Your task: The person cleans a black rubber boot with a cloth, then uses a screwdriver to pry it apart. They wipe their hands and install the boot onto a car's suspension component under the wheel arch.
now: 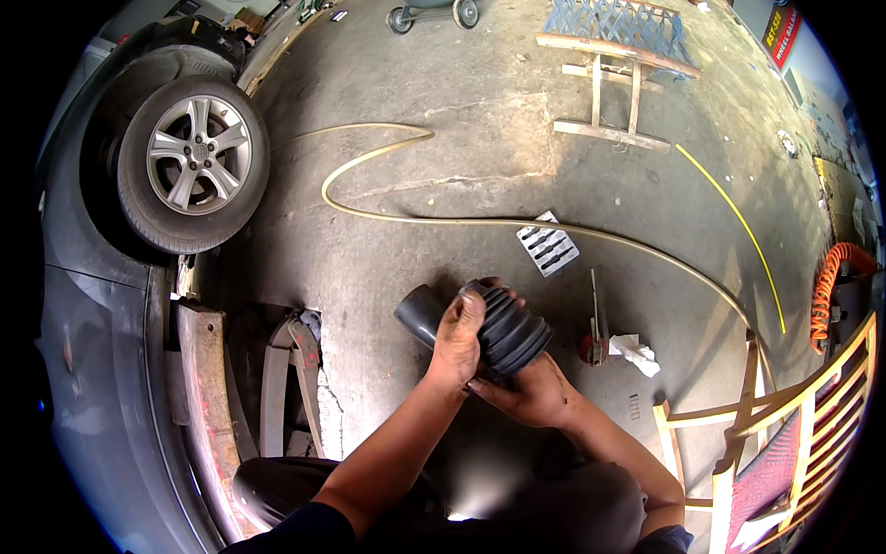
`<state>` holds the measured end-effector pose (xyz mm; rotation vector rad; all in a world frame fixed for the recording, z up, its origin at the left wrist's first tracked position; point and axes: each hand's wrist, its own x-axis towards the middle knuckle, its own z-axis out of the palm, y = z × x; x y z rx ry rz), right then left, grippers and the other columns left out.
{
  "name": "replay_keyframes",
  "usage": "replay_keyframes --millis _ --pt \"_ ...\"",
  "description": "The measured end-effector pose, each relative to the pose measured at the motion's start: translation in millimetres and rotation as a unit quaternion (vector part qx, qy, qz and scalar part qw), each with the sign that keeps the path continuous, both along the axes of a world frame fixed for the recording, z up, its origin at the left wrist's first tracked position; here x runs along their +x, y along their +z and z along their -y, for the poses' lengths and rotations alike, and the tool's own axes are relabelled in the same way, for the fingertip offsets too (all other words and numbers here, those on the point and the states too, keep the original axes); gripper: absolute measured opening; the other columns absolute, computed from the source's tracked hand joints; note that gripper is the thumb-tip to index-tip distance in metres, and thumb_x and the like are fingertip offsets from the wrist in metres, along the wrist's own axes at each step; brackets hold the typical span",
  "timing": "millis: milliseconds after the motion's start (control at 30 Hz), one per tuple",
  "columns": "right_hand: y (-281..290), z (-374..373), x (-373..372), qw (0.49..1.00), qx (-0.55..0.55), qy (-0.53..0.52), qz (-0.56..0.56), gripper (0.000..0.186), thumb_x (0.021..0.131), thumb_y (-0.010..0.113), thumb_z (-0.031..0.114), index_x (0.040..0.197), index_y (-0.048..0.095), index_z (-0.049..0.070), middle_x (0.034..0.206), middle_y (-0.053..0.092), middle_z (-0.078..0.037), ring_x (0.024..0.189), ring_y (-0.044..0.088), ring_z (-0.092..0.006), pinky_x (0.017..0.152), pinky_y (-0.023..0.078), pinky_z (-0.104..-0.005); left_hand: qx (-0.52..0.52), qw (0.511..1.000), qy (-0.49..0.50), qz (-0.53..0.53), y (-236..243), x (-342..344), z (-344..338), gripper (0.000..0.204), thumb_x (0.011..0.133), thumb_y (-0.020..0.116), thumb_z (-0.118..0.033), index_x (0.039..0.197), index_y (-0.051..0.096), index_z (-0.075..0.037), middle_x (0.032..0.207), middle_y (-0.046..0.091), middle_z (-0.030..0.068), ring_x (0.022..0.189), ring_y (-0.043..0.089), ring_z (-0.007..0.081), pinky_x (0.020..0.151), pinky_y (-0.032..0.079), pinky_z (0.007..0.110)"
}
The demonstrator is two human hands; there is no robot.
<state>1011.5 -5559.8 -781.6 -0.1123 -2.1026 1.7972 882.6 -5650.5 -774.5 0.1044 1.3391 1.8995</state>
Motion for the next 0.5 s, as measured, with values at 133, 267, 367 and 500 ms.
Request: replay_keyframes --millis 133,267,367,500 --pt "-10 -8 14 0.957 -0.244 0.055 0.145 0.021 0.108 0.068 0.015 0.124 0.069 0.001 0.094 0.074 -0.007 0.081 0.070 -0.0131 0.072 0.057 -0.0319 0.056 0.986 -0.062 0.145 9 -2 4 0.051 0.102 0.080 -0.035 0.137 0.064 -0.002 0.122 0.074 0.0132 0.114 0.072 0.0229 0.101 0.058 0.040" --pt "-5 -4 13 0.927 -0.353 -0.001 0.126 0.015 0.107 0.070 0.010 0.116 0.074 -0.001 0.090 0.073 -0.003 0.074 0.067 -0.0099 0.068 0.055 -0.0267 0.054 0.993 -0.006 0.103 1 -5 6 0.036 0.105 0.077 -0.027 0.129 0.068 -0.002 0.114 0.075 0.0092 0.103 0.072 0.0213 0.091 0.060 0.038" --pt "-6 -3 9 0.935 -0.332 -0.021 0.123 0.013 0.106 0.073 0.008 0.113 0.078 -0.001 0.092 0.074 -0.003 0.074 0.067 -0.0090 0.067 0.055 -0.0252 0.006 0.993 0.088 0.078 -12 -6 -1 0.026 0.106 0.075 -0.025 0.118 0.069 -0.003 0.105 0.074 0.0059 0.091 0.071 0.0189 0.081 0.061 0.035" --pt "-8 -1 10 0.952 -0.274 0.007 0.135 0.017 0.105 0.073 0.008 0.119 0.080 0.000 0.100 0.078 -0.003 0.085 0.070 -0.0082 0.068 0.056 -0.0249 -0.102 0.981 0.142 0.087 -10 -31 -8 0.034 0.104 0.077 -0.040 0.102 0.068 -0.008 0.087 0.069 0.0029 0.069 0.064 0.0155 0.061 0.056 0.033"
